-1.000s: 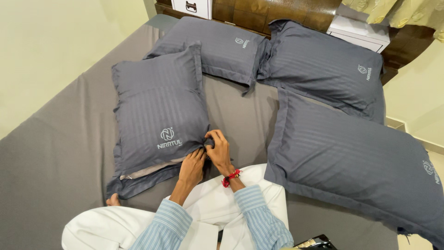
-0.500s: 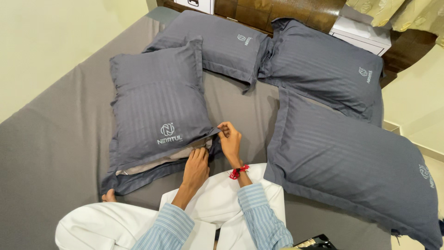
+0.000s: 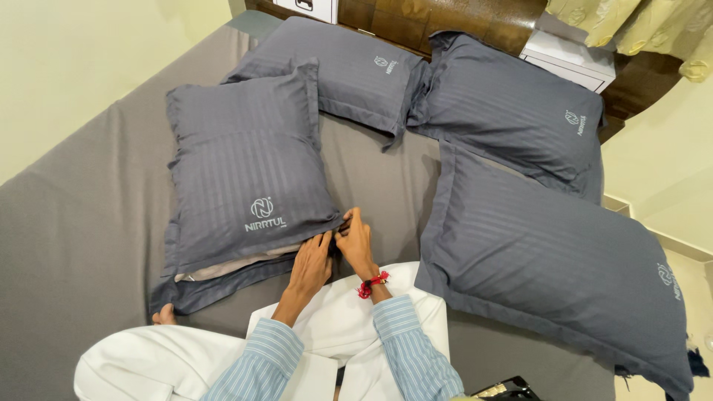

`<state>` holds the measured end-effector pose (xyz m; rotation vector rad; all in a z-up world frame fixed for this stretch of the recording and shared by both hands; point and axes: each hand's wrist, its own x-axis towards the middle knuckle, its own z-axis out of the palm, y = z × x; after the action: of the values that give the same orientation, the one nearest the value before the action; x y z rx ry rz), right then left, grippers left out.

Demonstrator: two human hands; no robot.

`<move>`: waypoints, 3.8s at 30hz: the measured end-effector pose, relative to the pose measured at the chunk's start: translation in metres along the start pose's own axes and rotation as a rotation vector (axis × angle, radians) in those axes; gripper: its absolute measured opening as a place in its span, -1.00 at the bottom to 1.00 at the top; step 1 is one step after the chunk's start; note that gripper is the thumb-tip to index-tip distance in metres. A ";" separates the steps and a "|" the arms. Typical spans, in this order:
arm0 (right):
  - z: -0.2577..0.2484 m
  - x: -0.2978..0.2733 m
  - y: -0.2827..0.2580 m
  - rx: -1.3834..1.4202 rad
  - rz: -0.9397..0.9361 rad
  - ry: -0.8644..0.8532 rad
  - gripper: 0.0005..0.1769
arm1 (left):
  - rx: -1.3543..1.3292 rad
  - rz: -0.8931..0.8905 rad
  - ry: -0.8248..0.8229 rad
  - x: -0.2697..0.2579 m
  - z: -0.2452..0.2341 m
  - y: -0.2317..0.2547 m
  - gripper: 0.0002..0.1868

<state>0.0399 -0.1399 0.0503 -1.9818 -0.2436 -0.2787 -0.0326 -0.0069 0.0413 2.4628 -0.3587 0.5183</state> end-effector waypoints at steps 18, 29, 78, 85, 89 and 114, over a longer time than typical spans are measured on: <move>0.034 0.006 0.035 0.326 0.313 0.124 -0.50 | -0.101 -0.042 -0.166 0.009 -0.030 -0.009 -0.32; 0.018 0.005 -0.008 0.550 0.225 0.138 -0.55 | -0.099 -0.240 -0.348 0.027 -0.050 0.013 -0.46; 0.015 -0.046 -0.108 -0.102 -0.551 -0.111 -0.59 | -0.160 -0.060 0.093 -0.045 -0.143 -0.042 -0.80; 0.020 -0.045 -0.103 -0.135 -0.600 -0.073 -0.62 | -0.088 -0.092 0.084 -0.051 -0.126 -0.059 -0.90; 0.017 -0.044 -0.104 -0.102 -0.424 -0.104 -0.76 | -0.077 -0.140 0.060 -0.050 -0.128 -0.059 -0.91; 0.014 -0.038 -0.112 -0.098 -0.603 -0.405 -0.79 | 0.206 -0.009 0.087 -0.057 -0.107 -0.087 -0.81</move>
<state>-0.0275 -0.0832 0.1297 -2.0075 -1.1124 -0.2697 -0.0814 0.1339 0.0536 2.6270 -0.2707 0.6863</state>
